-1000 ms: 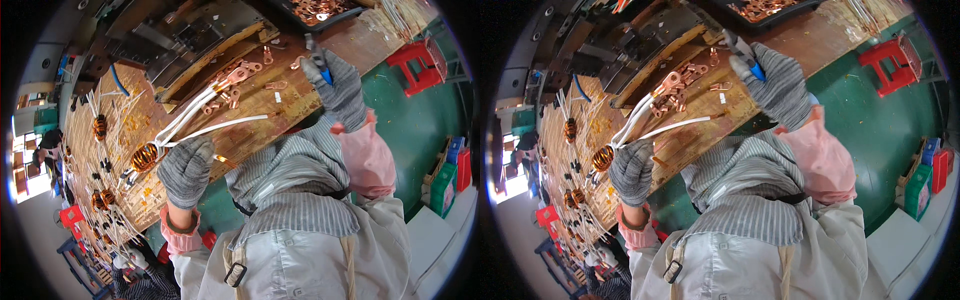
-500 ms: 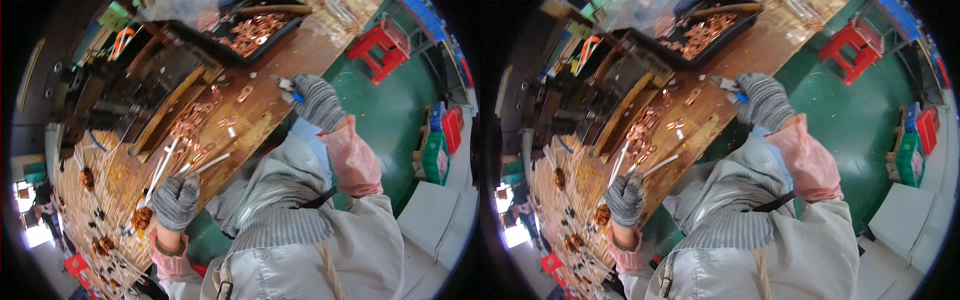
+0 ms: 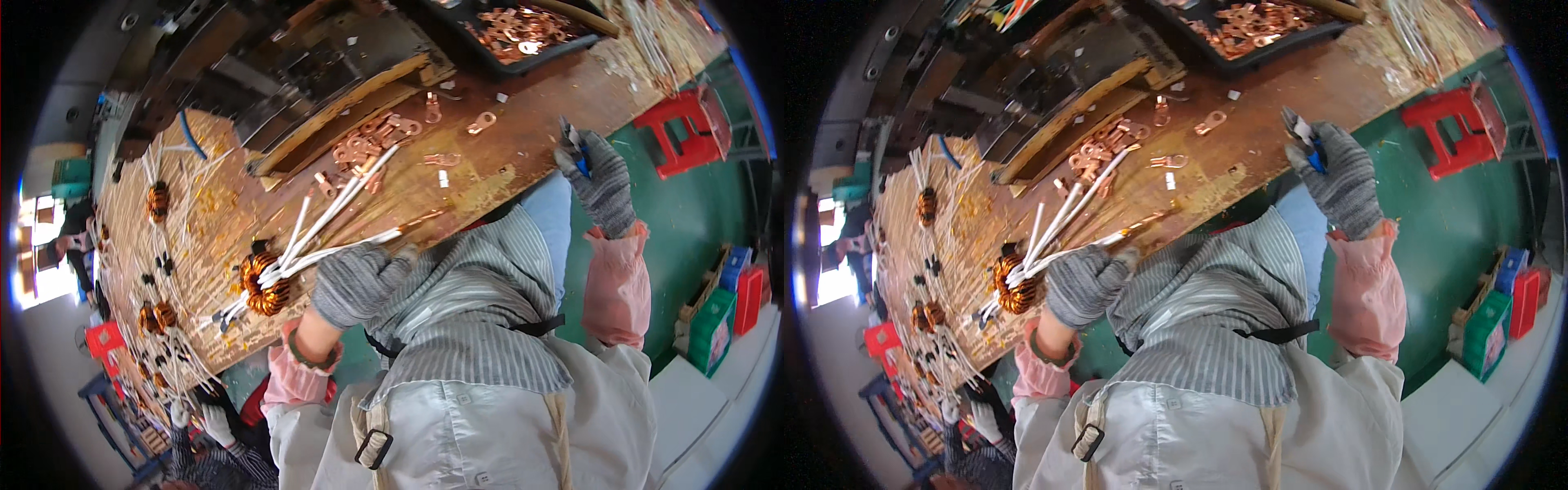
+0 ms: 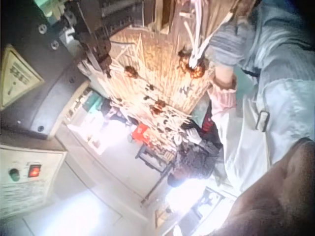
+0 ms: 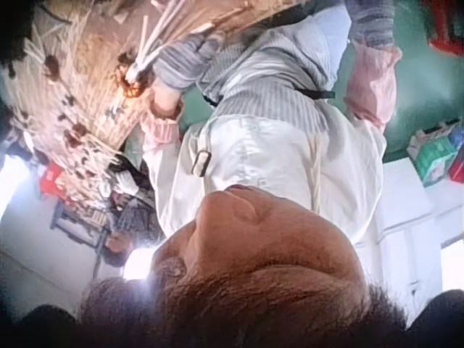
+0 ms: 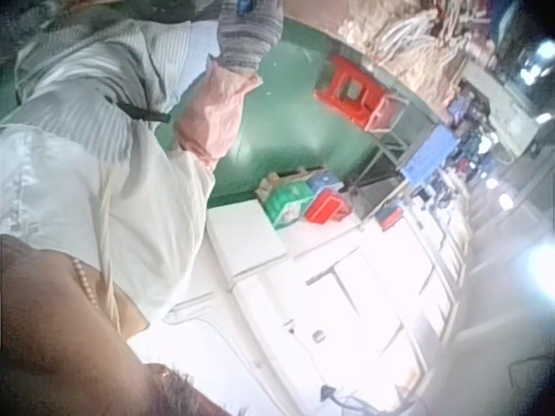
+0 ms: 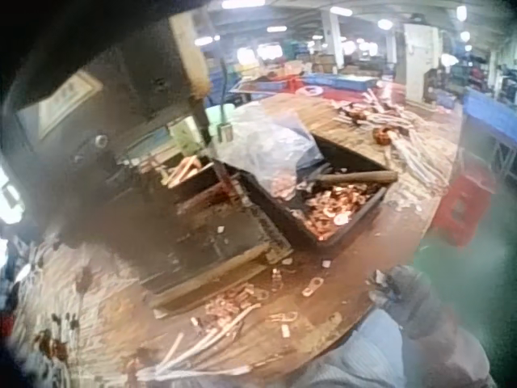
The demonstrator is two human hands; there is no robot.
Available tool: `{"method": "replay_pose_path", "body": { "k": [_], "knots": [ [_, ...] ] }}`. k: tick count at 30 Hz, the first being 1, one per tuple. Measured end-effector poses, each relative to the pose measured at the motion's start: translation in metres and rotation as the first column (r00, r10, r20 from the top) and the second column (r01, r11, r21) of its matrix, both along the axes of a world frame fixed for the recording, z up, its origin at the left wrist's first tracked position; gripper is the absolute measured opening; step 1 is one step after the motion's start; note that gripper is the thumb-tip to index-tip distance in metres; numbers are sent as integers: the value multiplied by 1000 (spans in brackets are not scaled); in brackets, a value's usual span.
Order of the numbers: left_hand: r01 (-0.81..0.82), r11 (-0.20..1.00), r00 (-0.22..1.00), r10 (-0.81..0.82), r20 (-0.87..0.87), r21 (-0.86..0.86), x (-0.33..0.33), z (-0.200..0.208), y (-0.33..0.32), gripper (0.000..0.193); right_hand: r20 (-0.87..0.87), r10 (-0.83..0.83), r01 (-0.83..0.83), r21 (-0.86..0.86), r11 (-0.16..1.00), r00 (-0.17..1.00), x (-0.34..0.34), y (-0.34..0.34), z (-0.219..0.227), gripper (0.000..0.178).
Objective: The person assembles wire harnesses by attaching terminal connectors to wires and cutting the wires to length. This is done using a crimping machine and wire cutters at a workstation.
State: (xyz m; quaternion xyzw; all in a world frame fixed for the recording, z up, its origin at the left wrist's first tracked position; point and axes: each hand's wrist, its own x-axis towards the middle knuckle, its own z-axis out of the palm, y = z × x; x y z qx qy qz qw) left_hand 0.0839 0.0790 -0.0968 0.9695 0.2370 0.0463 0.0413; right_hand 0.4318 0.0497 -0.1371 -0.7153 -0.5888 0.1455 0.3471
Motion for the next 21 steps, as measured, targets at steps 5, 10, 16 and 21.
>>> {"method": "replay_pose_path", "body": {
  "k": [5,10,16,21],
  "knots": [
    [-35,996,918,63,391,-78,-15,8,-8,33,-189,32,-17,80,997,981,-10,-3,-3,23],
    [-542,837,728,512,456,-74,-68,14,5,31,-180,58,-53,32,998,982,-6,2,-3,22],
    [-589,790,769,613,182,-169,-71,3,19,28,-204,51,-42,45,998,978,-7,0,-7,21],
    [-628,723,752,659,14,-290,-69,8,33,18,-364,39,-27,38,999,930,-11,-11,-10,19]
  ]
}}
